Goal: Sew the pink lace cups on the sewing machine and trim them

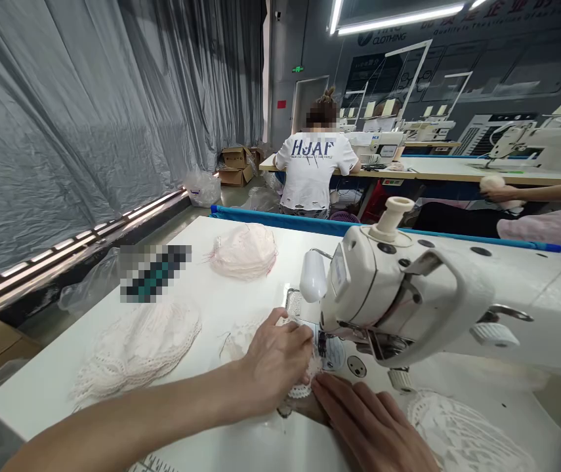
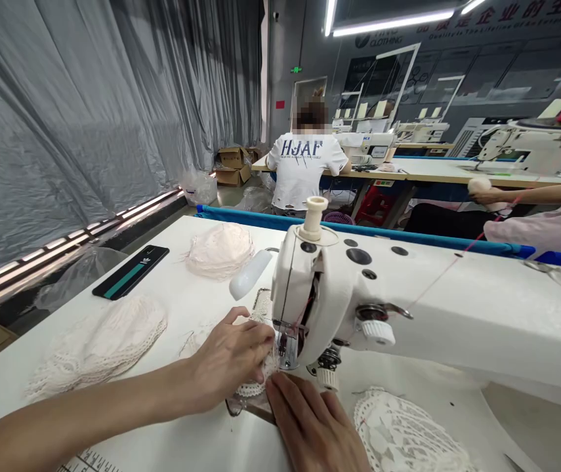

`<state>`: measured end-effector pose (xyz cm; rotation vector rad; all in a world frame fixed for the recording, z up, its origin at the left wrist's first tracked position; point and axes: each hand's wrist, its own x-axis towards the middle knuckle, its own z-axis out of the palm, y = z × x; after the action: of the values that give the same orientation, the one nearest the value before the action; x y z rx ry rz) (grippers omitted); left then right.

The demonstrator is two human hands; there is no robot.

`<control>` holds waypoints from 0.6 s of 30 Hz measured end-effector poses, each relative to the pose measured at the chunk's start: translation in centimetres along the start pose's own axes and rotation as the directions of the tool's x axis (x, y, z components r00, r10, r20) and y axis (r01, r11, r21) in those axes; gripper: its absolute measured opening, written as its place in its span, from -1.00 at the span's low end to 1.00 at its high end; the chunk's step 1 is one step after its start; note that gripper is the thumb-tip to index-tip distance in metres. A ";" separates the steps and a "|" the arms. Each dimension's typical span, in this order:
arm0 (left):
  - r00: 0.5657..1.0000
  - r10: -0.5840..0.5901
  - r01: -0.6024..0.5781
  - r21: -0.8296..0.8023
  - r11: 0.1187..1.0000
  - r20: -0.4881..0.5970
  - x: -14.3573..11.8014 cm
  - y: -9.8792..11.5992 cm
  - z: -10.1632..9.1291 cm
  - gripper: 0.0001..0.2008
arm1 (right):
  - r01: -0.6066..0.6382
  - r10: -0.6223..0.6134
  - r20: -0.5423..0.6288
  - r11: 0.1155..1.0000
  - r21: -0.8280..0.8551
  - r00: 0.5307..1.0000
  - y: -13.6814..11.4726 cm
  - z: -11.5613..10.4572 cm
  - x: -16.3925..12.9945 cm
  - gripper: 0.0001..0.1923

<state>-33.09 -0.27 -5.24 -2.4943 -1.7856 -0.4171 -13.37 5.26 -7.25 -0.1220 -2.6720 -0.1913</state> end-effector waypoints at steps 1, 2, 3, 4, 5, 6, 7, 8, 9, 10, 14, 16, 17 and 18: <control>1.000 -0.001 0.001 -0.025 1.000 0.001 0.3 -0.3 0.0 -0.93 | 0.001 -0.001 -0.002 1.000 -0.029 1.000 0.1 0.1 0.0 -0.54; 1.000 -0.005 0.005 -0.050 0.999 0.002 0.6 -0.5 0.0 -0.93 | -0.002 0.002 -0.007 0.998 -0.059 1.000 0.2 0.3 -0.1 -0.55; 1.000 -0.010 0.010 -0.074 0.997 0.005 0.9 -0.7 0.0 -0.92 | -0.012 0.011 -0.012 0.996 -0.088 1.000 0.2 0.6 -0.2 -0.57; 1.000 -0.020 0.020 -0.097 0.995 0.006 1.2 -0.9 0.1 -0.91 | -0.024 0.023 -0.014 0.993 -0.112 1.000 0.3 0.9 -0.4 -0.59; 0.999 -0.030 0.031 -0.119 0.992 0.009 1.4 -1.0 0.1 -0.90 | -0.033 0.032 -0.005 0.991 -0.132 0.999 0.3 1.2 -0.5 -0.60; 0.999 -0.039 0.040 -0.140 0.989 0.009 1.6 -1.1 0.2 -0.89 | -0.033 0.034 0.006 0.989 -0.145 0.999 0.4 1.4 -0.7 -0.61; 0.999 -0.042 0.042 -0.160 0.986 0.004 1.8 -1.2 0.3 -0.89 | -0.025 0.029 0.024 0.988 -0.152 0.999 0.5 1.6 -0.9 -0.62; 0.999 -0.043 0.041 -0.176 0.983 -0.006 1.9 -1.3 0.4 -0.88 | -0.012 0.018 0.043 0.988 -0.153 0.999 0.6 1.8 -1.1 -0.62; 0.999 -0.044 0.040 -0.186 0.982 -0.016 1.9 -1.3 0.4 -0.87 | -0.002 0.011 0.059 0.989 -0.148 0.998 0.7 1.9 -1.2 -0.62; 0.999 -0.039 0.033 -0.187 0.982 -0.025 1.9 -1.3 0.5 -0.86 | 0.006 0.005 0.073 0.990 -0.140 0.997 0.8 1.9 -1.3 -0.63; 0.996 0.002 -0.011 -0.093 0.996 -0.093 0.9 -0.7 0.5 -0.87 | -0.006 0.021 0.097 0.989 -0.146 0.995 0.7 1.5 -1.3 -0.61; 0.992 0.052 -0.057 -0.042 0.997 -0.118 0.3 -0.2 0.4 -0.87 | -0.023 0.033 0.064 0.989 -0.144 0.997 0.5 1.2 -1.1 -0.61; 0.990 0.083 -0.088 -0.036 0.996 -0.116 0.0 0.0 0.4 -0.87 | -0.037 0.043 0.041 0.991 -0.132 0.998 0.3 1.1 -1.0 -0.61; 0.987 0.116 -0.121 -0.043 0.992 -0.108 -0.3 0.2 0.5 -0.88 | -0.052 0.055 0.020 0.992 -0.115 0.998 0.2 1.0 -0.9 -0.61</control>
<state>-32.95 -0.50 -5.73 -2.5421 -1.5990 -0.5800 -12.96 5.58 -8.49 -0.2326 -2.6774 -0.3274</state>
